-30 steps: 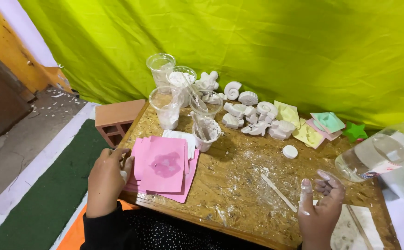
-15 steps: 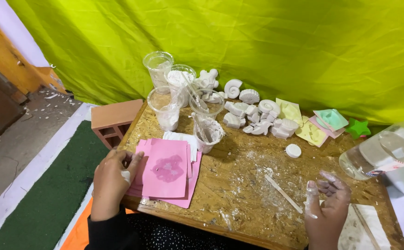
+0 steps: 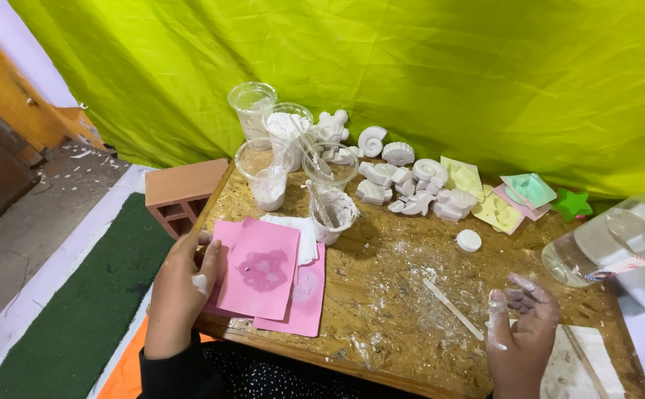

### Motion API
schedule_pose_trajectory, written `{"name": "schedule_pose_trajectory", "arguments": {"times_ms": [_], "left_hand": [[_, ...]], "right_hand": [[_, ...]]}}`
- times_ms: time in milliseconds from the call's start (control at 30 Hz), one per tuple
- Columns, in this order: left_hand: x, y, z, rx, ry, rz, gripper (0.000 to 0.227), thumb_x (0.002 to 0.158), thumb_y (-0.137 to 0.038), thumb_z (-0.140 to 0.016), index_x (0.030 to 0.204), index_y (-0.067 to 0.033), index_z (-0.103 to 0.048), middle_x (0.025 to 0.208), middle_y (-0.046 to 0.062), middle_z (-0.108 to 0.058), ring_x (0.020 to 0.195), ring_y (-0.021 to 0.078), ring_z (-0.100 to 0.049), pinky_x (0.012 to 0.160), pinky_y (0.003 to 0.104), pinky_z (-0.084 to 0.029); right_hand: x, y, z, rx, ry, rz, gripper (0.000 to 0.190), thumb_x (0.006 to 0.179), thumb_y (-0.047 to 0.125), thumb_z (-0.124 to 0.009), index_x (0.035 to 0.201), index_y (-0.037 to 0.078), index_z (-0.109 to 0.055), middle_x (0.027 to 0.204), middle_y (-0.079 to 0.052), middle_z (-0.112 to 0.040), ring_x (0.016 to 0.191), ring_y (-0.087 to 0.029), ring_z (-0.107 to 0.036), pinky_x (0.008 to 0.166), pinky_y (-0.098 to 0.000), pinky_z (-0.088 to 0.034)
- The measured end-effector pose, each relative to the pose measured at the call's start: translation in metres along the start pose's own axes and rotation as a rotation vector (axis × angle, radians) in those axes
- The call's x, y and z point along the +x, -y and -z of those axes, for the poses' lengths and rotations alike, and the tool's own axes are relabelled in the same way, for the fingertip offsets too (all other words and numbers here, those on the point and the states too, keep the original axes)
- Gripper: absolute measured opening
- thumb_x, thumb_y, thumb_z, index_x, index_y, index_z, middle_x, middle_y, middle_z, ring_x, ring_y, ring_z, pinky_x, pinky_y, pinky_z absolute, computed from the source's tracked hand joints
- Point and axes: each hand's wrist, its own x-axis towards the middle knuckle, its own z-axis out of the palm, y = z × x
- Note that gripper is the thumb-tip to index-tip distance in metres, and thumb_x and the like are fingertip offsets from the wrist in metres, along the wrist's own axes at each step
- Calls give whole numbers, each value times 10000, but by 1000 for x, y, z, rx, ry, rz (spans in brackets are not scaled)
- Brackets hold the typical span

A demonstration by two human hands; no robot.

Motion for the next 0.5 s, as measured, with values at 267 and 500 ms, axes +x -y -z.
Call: {"name": "schedule_pose_trajectory", "arguments": {"times_ms": [267, 500], "left_hand": [[0, -2, -2, 82, 57, 45, 320, 1020, -316, -496, 1231, -99, -599, 1220, 110, -674, 1042, 314, -640, 829, 443, -477], [-4, -22, -16, 76, -76, -213, 353, 1008, -256, -582, 1288, -42, -592, 1104, 141, -601, 892, 264, -612, 787, 421, -536]], "right_hand": [[0, 20, -2, -18, 35, -176, 415, 962, 55, -632, 1356, 9, -510, 1128, -129, -552, 1069, -237, -530, 986, -370, -451], [4, 25, -3, -134, 158, -330, 359, 942, 84, -637, 1299, 76, -596, 1135, -92, -652, 1044, -228, -602, 922, -371, -508]]}}
